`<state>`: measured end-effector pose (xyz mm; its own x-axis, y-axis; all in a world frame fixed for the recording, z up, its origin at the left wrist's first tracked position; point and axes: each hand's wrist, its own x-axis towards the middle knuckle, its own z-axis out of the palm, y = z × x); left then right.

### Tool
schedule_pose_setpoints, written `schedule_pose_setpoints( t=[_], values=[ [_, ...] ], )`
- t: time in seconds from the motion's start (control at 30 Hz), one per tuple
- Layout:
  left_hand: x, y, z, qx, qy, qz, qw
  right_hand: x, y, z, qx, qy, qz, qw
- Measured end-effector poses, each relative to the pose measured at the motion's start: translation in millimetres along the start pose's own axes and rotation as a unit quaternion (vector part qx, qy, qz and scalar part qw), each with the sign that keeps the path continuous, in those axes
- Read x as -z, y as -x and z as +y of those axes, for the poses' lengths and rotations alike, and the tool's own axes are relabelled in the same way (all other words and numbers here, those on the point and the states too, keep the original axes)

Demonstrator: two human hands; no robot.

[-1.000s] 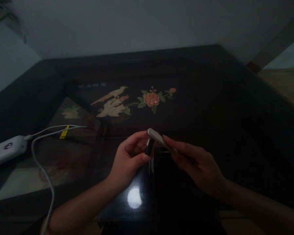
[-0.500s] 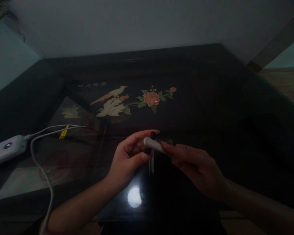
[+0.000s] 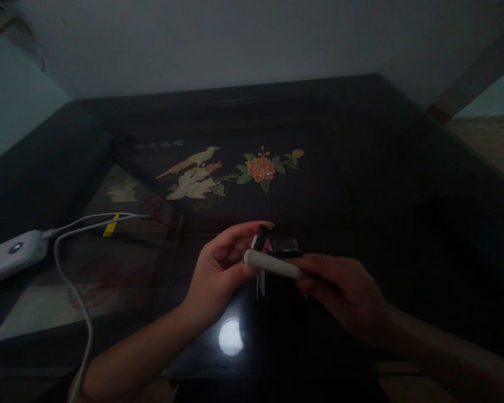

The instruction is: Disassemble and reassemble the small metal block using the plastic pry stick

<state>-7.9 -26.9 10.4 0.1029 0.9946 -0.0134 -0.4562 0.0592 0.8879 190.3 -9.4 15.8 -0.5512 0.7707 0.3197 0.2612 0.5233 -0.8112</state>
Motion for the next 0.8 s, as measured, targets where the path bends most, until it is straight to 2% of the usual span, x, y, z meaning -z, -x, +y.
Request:
schedule_pose_setpoints(
  t=[0.07, 0.2, 0.37, 0.5, 0.57, 0.67, 0.8],
  values=[
    [0.3, 0.1, -0.7, 0.002, 0.006, 0.000, 1.000, 0.1, -0.5, 0.3, -0.002, -0.004, -0.002, 1.000],
    [0.3, -0.1, -1.5, 0.003, 0.029, -0.014, 0.999, -0.7, -1.2, 0.5, -0.064, 0.010, 0.038, 0.997],
    [2.7, -0.4, -2.6, -0.006, -0.010, 0.000, 1.000, -2.5, 0.3, -0.8, 0.002, 0.011, 0.002, 1.000],
    [3.0, -0.4, -3.1, -0.014, 0.003, -0.003, 1.000, -2.6, -0.4, -1.1, -0.056, 0.012, 0.033, 0.998],
    [2.7, -0.5, -2.5, -0.009, 0.005, -0.007, 1.000, -2.8, -0.7, -1.0, -0.057, 0.006, 0.033, 0.998],
    [2.7, -1.0, -1.8, -0.009, -0.011, -0.012, 1.000, -3.0, -1.0, -1.2, -0.027, -0.016, 0.001, 0.999],
    [3.1, -1.0, -2.4, -0.007, 0.006, -0.012, 1.000, -2.9, -0.9, -1.4, -0.078, -0.027, 0.017, 0.996]
  ],
)
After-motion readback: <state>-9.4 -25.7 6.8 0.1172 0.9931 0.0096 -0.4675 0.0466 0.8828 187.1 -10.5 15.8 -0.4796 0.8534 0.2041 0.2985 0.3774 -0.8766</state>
